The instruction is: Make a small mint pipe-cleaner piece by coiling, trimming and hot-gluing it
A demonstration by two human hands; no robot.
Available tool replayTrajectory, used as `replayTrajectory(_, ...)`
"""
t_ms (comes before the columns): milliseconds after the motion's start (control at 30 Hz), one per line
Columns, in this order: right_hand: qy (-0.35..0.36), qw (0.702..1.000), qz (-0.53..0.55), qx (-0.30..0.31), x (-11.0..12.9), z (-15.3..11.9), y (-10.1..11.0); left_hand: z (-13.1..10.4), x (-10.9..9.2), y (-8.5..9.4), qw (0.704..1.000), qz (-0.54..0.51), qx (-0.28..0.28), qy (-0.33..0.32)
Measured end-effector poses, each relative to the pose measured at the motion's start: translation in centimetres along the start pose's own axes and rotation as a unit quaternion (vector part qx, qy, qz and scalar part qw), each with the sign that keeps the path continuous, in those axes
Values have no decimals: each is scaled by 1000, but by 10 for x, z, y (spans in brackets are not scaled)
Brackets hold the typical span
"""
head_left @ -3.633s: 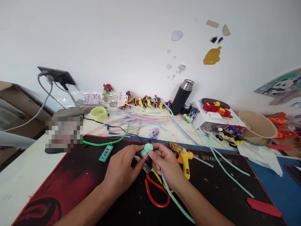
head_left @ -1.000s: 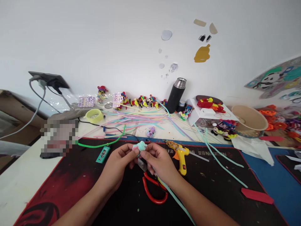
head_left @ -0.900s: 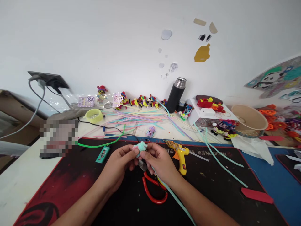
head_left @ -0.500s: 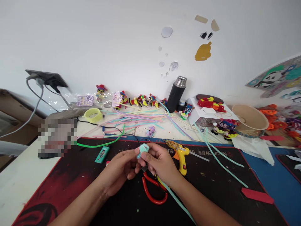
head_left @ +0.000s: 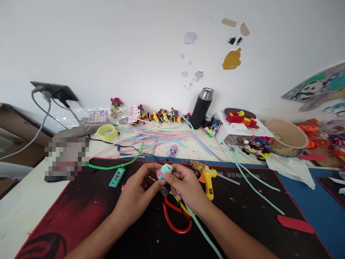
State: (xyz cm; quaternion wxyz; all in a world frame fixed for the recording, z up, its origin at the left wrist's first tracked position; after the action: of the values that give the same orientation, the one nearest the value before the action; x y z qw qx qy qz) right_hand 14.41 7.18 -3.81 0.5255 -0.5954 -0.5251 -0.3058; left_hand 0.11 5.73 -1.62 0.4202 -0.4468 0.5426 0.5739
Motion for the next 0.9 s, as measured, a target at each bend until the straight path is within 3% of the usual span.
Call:
replayTrajectory(200,-2,1000,1,-3,-2,0,1,1,-1,2,997,62,-3,-45)
replayTrajectory(367,-12,1000,-5,-5,-6,-1,0,3,-5,5,996,80,-24,-45)
replayTrajectory(700,-19,1000,-6,10,-6,-2,-4,3,3,5,996,-50,-38,56)
replayTrajectory(900,-18,999,-22,16,-10,-1,-3,6,3,8,992,-83,-51,83)
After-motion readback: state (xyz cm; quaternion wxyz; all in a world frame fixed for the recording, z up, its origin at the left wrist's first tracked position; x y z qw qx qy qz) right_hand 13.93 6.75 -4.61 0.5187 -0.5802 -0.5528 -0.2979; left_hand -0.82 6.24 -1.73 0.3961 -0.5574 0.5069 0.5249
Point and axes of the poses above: each hand's wrist, its own z-axis towards the middle knuckle, its own y-axis out of the back of the hand, x = y × z, the point moved 7 cm from there along z, towards the middle knuckle, and after that the axes turned 11 degrees about -x, right-handed, at the moved point
